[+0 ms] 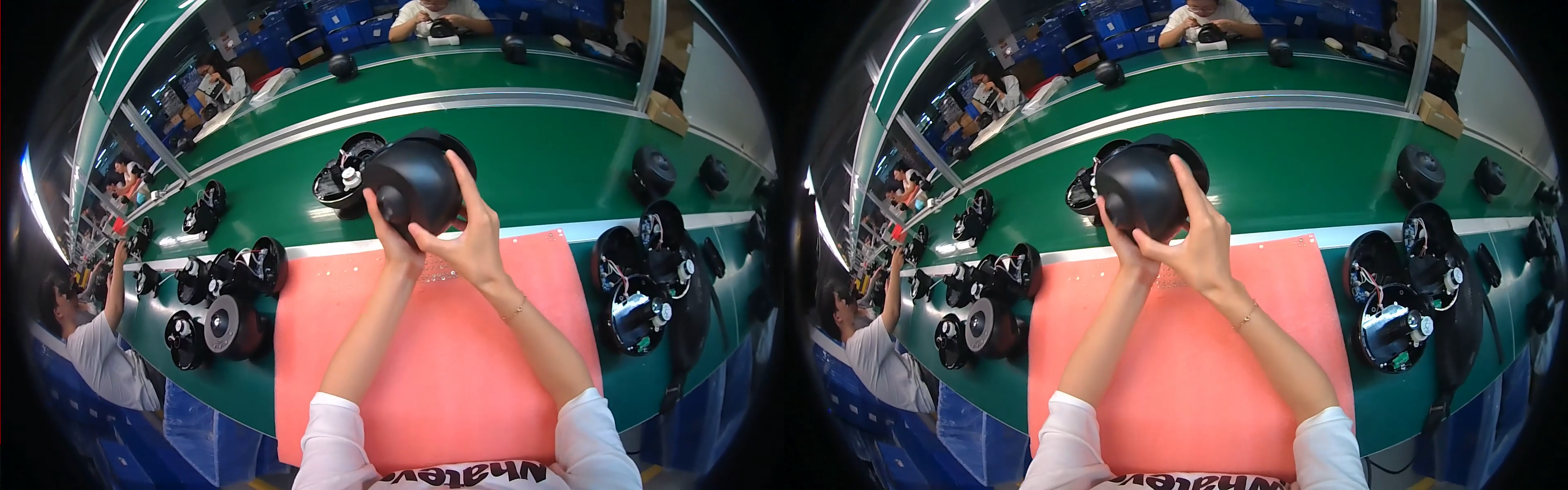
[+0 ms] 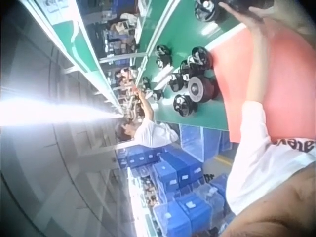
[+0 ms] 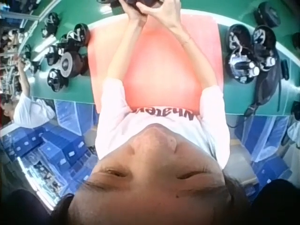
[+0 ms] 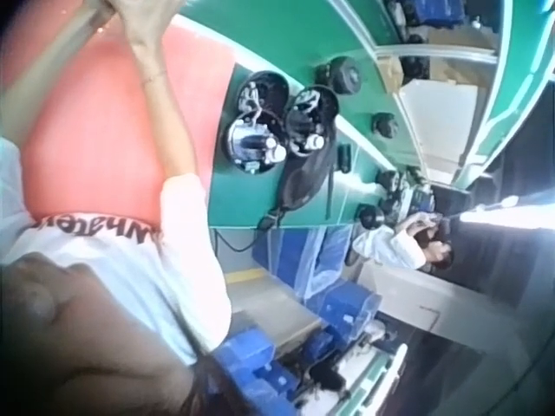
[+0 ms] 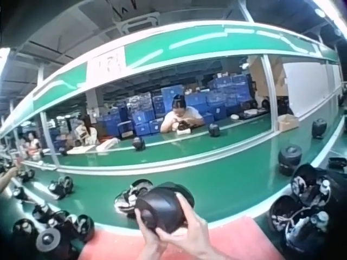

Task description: The person assembles electronic spherical components by hand, combining electronic housings, sensor modules, wiring, and circuit boards on a production line.

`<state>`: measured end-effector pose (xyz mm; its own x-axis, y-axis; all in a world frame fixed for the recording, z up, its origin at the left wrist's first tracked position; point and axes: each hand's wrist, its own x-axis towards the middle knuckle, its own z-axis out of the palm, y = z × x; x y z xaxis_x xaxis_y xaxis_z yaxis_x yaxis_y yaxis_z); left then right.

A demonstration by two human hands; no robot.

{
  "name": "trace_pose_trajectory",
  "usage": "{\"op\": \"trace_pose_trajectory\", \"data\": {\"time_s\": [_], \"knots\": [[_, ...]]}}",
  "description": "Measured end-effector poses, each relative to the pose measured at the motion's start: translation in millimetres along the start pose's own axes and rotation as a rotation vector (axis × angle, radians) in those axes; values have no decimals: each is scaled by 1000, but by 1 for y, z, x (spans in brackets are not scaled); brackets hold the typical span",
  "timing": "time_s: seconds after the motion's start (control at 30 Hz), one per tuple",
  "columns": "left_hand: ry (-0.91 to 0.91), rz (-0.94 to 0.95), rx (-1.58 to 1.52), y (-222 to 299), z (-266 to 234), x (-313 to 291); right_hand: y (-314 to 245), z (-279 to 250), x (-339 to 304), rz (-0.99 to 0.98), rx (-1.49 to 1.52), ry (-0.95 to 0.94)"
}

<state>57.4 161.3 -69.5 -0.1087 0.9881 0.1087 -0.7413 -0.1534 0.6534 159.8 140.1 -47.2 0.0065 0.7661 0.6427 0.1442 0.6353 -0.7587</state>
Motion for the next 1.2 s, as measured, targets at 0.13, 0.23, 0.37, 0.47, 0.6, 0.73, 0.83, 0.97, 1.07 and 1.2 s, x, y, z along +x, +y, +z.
{"op": "trace_pose_trajectory", "data": {"time_s": [0.13,0.23,0.37,0.47,0.6,0.73,0.83,0.97,1.07,1.2], "knots": [[-17,-315,178,-1,10,17,39,-13,8,257,269,129],[134,-471,-11,-8,-4,26,38,-37,13,759,621,182],[323,-311,-104,3,-61,53,82,-60,15,851,653,254],[483,-77,-87,19,-83,70,80,-66,16,857,544,274],[339,-77,-90,18,-118,88,80,-65,17,916,550,324],[344,122,105,13,-115,85,69,-73,27,714,-175,488],[370,120,285,40,-94,67,34,-87,28,460,-365,415],[335,118,555,80,-78,47,-17,-79,18,91,-518,-25],[337,68,722,103,-56,31,-43,-75,4,-49,-628,-383],[214,-81,762,121,-34,8,-58,-78,-18,-305,-1070,-629]]}}
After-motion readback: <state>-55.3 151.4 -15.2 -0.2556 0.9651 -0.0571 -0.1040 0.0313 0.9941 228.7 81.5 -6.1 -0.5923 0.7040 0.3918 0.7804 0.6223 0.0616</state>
